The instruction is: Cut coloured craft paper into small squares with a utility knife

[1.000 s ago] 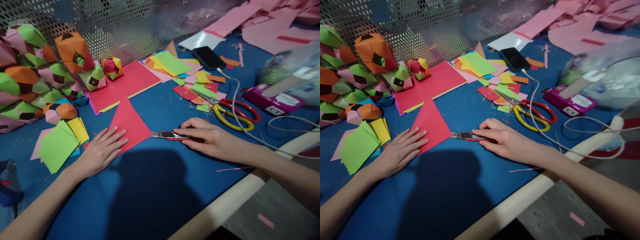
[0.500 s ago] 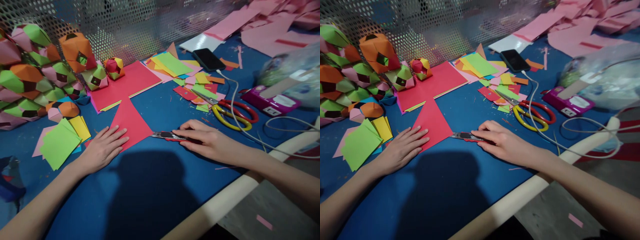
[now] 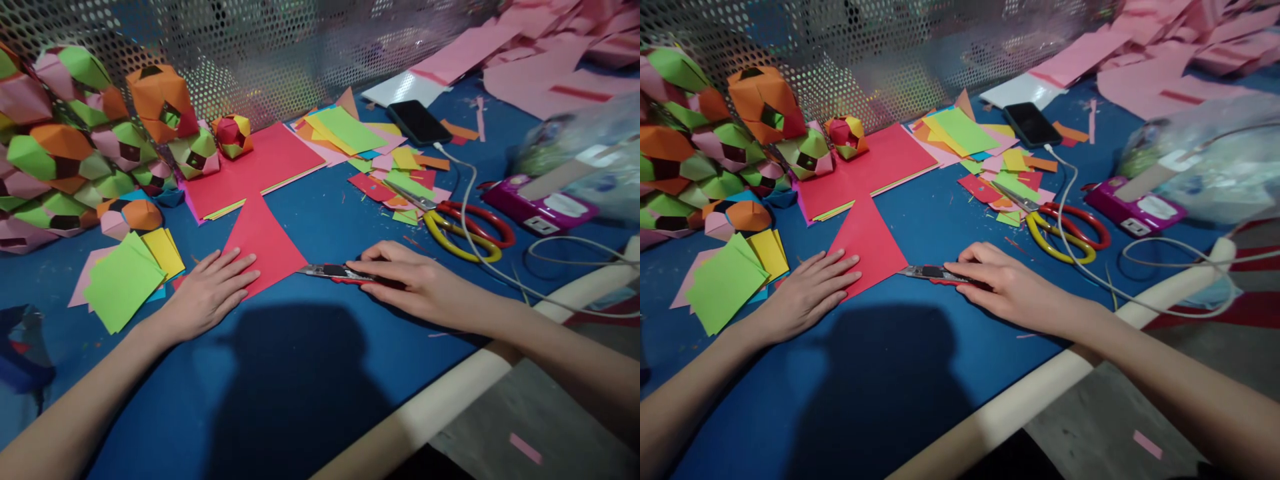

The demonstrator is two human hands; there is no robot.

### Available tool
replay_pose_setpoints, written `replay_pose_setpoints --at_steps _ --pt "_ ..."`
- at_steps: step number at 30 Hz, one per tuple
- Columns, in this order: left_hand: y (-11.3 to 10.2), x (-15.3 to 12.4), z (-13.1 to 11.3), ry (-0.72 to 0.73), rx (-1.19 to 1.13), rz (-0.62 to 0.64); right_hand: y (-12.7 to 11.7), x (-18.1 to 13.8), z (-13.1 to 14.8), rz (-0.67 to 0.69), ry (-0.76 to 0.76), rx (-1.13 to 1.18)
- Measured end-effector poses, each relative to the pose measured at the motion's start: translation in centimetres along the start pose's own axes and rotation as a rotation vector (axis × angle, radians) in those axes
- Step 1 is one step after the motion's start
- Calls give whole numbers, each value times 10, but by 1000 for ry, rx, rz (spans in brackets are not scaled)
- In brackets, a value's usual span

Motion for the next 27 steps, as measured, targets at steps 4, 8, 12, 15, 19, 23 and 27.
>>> replay_pose_setpoints --at_steps 4,8,12,15,19,23,27 --pt "0 0 0 -8 -6 1 1 0 2 -5 4 -7" --pt "-1 0 0 -12 -19 2 1 1 6 -4 -2 -11" --pt "-1 0 0 -20 -27 -1 3 3 9 -6 -4 -3" --pt "0 0 0 -21 -27 -5 5 4 12 2 -16 -9" --pt "1 0 0 -25 -28 4 7 6 16 10 -20 -10" --pt "1 0 0 -29 -33 6 8 8 19 5 -20 -10" --pt "1 0 0 -30 -41 7 11 9 22 11 -23 -3"
Point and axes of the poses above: each hand's wrist, its own x-axis towards the middle knuckle, its own y-axis out of the palm, z = x × y, the point moved 7 cm from there along x, towards the middle knuckle, and after that the axes turned 7 degrees about -x, right-handed, at the moved point
